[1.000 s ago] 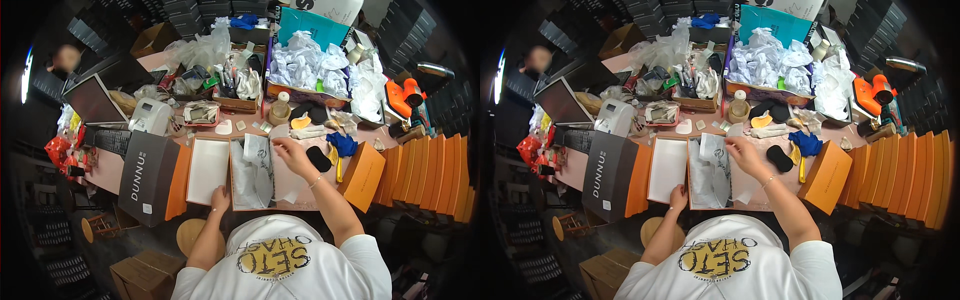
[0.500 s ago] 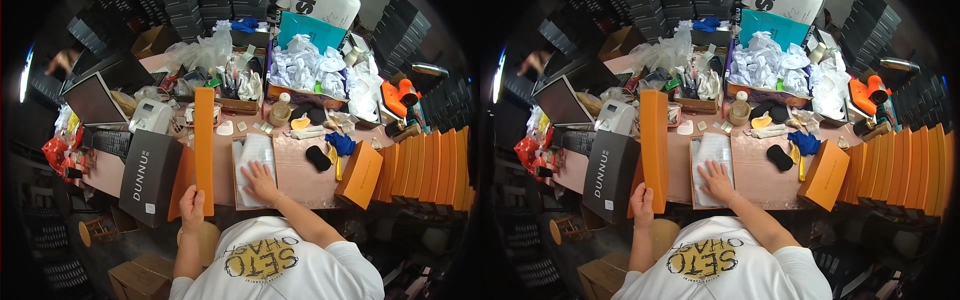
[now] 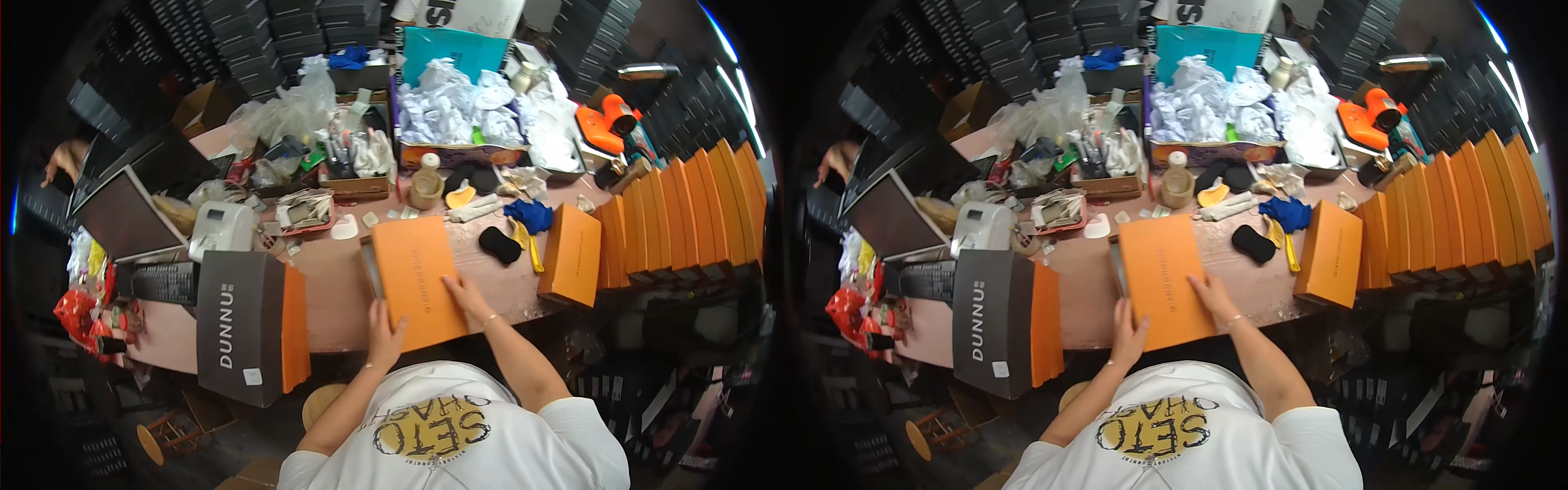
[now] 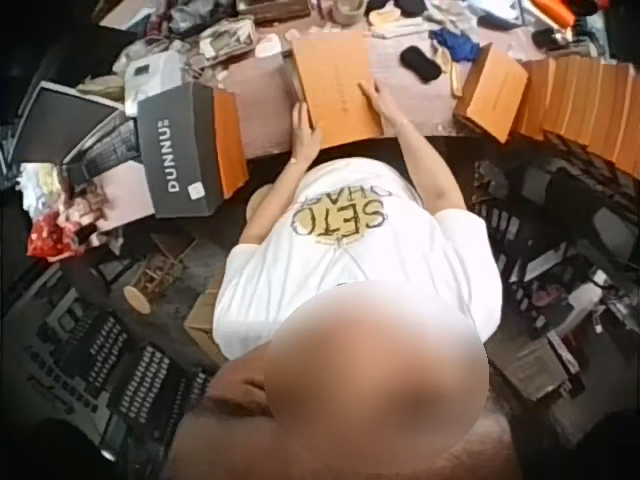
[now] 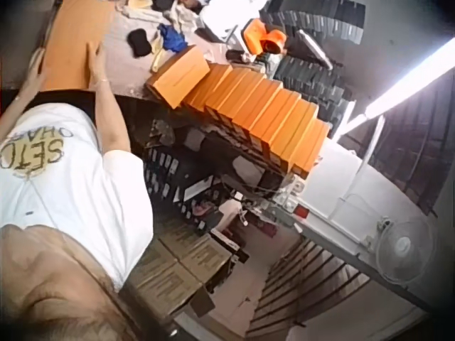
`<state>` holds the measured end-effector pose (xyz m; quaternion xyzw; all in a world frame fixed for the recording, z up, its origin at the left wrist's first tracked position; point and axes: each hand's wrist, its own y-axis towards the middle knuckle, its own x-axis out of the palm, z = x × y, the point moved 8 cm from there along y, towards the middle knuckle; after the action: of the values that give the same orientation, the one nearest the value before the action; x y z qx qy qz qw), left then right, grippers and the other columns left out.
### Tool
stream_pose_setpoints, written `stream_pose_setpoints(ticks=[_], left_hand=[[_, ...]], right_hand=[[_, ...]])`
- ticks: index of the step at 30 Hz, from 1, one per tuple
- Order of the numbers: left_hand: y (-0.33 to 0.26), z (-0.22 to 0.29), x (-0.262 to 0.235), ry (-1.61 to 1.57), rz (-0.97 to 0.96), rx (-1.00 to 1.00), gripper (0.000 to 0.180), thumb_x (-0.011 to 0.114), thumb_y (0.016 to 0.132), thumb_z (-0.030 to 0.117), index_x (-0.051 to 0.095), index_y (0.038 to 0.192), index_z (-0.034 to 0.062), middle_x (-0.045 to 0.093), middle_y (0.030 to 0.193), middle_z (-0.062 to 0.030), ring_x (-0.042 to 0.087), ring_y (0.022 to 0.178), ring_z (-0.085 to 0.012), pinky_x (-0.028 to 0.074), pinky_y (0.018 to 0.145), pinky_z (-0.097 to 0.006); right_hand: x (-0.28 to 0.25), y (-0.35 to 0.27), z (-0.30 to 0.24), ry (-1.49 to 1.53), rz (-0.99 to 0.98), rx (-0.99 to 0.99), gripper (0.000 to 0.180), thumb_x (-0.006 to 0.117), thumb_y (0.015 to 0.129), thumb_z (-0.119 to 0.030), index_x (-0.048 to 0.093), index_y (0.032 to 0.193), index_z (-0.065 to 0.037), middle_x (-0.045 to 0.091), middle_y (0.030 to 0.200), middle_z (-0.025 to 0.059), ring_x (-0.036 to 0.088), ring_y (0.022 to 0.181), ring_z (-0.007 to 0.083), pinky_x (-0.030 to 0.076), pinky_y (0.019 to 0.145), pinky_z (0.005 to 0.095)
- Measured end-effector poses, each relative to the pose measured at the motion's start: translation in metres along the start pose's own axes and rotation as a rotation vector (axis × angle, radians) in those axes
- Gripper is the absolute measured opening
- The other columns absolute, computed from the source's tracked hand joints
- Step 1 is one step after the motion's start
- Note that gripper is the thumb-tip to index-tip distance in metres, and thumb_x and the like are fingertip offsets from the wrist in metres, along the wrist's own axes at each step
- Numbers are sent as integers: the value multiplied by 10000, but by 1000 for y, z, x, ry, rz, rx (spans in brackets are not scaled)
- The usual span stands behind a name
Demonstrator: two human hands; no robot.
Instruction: Packaging a pair of high-heeled shoes into a shoebox, including wrapping them in protective paper and cleaning the soles.
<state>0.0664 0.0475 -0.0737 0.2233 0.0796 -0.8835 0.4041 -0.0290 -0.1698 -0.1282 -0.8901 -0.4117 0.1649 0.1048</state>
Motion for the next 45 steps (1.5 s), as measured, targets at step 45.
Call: stream_pose_setpoints(ticks=[45], left_hand=[[-49,-6,-204,-34,214,-191,650,720,798,292,457,1294,-35,557,1205,-196,547,1117,-246,448,922,-347]], right_hand=[[174,-72,-115,560,-700,177,815,668,850,-180,157,1477,-81,356,1415,149,420,1245,235,375,1021,351]])
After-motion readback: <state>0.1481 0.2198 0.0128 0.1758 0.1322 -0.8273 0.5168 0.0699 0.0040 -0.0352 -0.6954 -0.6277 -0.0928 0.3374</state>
